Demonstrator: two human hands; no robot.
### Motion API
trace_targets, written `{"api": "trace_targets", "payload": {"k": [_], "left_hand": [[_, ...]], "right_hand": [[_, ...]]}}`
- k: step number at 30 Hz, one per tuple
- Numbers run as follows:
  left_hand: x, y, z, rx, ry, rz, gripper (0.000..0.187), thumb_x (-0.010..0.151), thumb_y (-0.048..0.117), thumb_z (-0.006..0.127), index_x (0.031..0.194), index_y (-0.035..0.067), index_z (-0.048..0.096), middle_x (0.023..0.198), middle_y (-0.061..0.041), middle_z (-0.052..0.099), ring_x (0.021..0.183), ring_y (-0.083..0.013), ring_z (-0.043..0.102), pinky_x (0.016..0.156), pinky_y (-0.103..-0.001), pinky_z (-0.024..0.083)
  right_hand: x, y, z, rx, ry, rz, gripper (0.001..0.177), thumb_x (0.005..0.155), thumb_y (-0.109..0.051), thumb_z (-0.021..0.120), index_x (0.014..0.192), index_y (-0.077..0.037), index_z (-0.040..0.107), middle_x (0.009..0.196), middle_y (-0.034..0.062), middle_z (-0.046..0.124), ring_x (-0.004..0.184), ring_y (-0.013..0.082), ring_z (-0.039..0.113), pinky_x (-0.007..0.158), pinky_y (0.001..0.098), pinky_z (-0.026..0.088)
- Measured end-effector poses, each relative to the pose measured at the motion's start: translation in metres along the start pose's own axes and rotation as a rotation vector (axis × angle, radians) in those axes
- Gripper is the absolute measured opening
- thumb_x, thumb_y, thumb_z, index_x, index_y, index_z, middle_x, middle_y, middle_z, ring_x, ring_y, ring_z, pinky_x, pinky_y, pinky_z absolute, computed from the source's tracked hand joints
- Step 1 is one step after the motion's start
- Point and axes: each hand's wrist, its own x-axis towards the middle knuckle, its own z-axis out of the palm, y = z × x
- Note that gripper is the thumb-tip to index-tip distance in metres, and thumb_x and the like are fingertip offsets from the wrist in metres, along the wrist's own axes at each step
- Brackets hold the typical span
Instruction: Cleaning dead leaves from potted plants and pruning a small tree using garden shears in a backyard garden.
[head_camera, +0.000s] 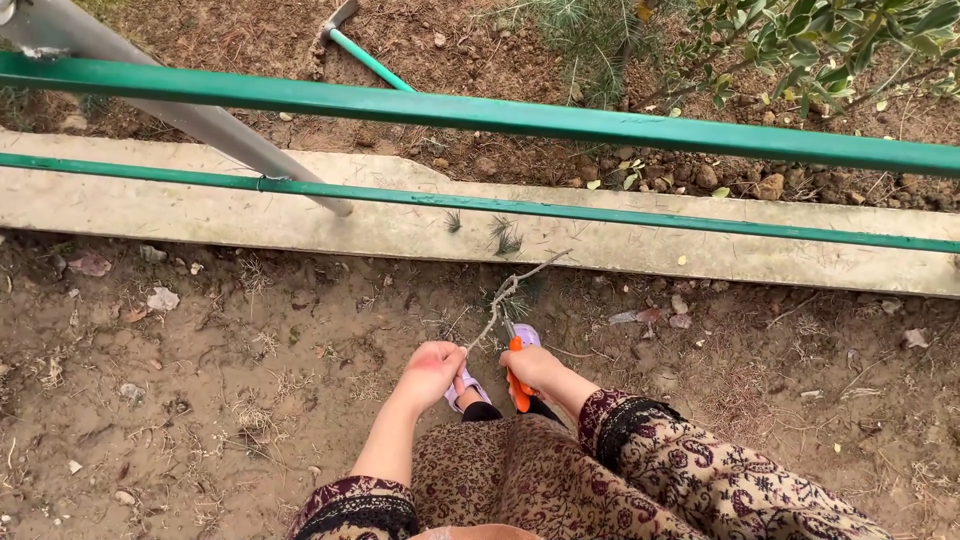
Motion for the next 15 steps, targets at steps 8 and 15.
{"api": "trace_targets", "payload": {"k": [8,15], "left_hand": [[0.0,-0.002,-0.003,0.022,0.008,0.023,0.037,0.094,0.03,0.052,0.062,0.015,0.065,0.055,-0.007,0.07,0.047,-0.0127,0.047,0.047,-0.024,0.033],[0.012,-0.019,-0.004,0.052,0.022,0.044,0.038,0.093,0.031,0.052,0.061,0.016,0.065,0.055,-0.006,0.07,0.049,-0.014,0.048,0.049,-0.025,0.034]], "right_hand": [[-0.024,-0.012,-0.008,-0.131,0.074,-0.018,0.029,0.081,-0.036,0.063,0.075,-0.007,0.066,0.046,0.0077,0.059,0.036,0.018,0.056,0.042,0.0296,0.041],[0.0,0.018,-0.004,0.224,0.053,0.059,0.032,0.079,-0.033,0.066,0.071,-0.003,0.065,0.046,0.0123,0.054,0.031,0.0156,0.05,0.036,0.0231,0.028]]}}
